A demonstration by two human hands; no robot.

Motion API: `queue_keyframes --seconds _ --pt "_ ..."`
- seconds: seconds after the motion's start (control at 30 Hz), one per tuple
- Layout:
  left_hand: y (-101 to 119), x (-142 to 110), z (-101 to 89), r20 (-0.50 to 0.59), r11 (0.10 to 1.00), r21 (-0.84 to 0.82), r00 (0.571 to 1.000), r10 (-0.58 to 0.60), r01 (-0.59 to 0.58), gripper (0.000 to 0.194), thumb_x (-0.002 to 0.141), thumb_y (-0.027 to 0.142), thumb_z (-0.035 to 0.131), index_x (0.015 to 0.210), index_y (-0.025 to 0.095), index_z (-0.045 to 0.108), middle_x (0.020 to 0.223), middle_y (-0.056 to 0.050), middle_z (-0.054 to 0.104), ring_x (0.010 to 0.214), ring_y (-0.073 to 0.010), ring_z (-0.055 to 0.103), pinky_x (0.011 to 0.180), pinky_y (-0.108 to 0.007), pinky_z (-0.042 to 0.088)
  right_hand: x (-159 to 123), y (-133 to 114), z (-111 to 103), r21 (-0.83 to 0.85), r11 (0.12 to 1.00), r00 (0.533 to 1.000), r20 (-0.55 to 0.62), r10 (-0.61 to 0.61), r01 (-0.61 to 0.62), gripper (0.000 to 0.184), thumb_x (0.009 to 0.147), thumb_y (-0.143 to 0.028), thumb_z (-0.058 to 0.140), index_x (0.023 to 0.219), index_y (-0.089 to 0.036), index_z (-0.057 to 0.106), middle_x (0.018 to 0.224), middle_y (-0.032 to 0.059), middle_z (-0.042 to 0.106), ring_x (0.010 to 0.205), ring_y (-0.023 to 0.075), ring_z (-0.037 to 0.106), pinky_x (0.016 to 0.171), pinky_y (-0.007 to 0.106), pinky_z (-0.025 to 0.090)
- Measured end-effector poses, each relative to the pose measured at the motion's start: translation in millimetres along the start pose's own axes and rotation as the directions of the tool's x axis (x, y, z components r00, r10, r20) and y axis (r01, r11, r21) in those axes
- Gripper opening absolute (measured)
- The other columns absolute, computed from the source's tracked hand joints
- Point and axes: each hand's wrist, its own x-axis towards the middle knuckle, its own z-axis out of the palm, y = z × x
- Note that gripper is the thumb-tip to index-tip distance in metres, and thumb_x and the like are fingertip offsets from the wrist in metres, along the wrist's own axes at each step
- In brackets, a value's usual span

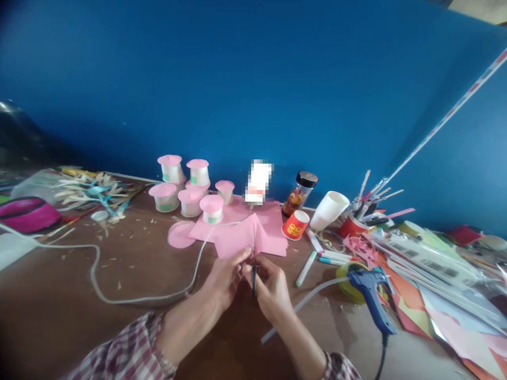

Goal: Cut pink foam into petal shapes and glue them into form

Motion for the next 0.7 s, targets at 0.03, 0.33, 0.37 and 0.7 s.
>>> queue_keyframes --seconds 0.03,0.33,0.37,0.7 --pt "0.0 0.0 0.1 0.002 1.0 -0.003 1.0 0.006 -0.006 0.027 0.058 0.024 0.08 0.075 0.01 0.066 0.075 -0.01 0.067 0.069 -0.0201 0.064 0.06 -0.031 0.051 -0.1 1.0 -0.4 -0.001 1.0 1.0 0.001 0.006 -0.006 0.035 0.081 -0.049 0.062 0.077 -0.014 0.063 0.059 -0.0009 0.054 0.05 0.011 0.046 0.047 0.021 0.039" --pt "-1.0 2.2 -1.3 0.014 1.0 0.004 1.0 0.014 -0.014 0.028 0.057 0.024 0.081 0.076 0.01 0.066 0.074 -0.009 0.068 0.068 -0.0184 0.064 0.059 -0.028 0.049 -0.6 2.5 -2.0 -0.031 0.999 1.0 -0.006 0.022 -0.022 0.037 0.081 -0.051 0.061 0.08 -0.014 0.065 0.061 -0.0002 0.056 0.047 0.0101 0.046 0.042 0.02 0.039" --pt "-1.1 2.4 -1.5 0.014 1.0 0.013 1.0 0.014 -0.014 0.028 0.057 0.025 0.08 0.076 0.01 0.066 0.073 -0.009 0.067 0.066 -0.0183 0.063 0.058 -0.029 0.049 -0.5 2.0 -2.0 -0.029 0.999 1.0 -0.004 0.021 -0.022 0.037 0.08 -0.05 0.062 0.081 -0.013 0.065 0.061 -0.0002 0.057 0.046 0.01 0.046 0.042 0.02 0.039" --pt "-0.5 1.9 -1.2 0.015 1.0 0.013 1.0 0.019 -0.019 0.024 0.057 0.024 0.08 0.071 0.01 0.066 0.071 -0.009 0.068 0.067 -0.0197 0.064 0.057 -0.028 0.049 0.5 0.2 -3.8 -0.069 0.998 1.0 -0.017 -0.001 0.0 0.036 0.08 -0.05 0.062 0.072 -0.015 0.061 0.056 -0.002 0.051 0.047 0.0101 0.044 0.043 0.02 0.037"
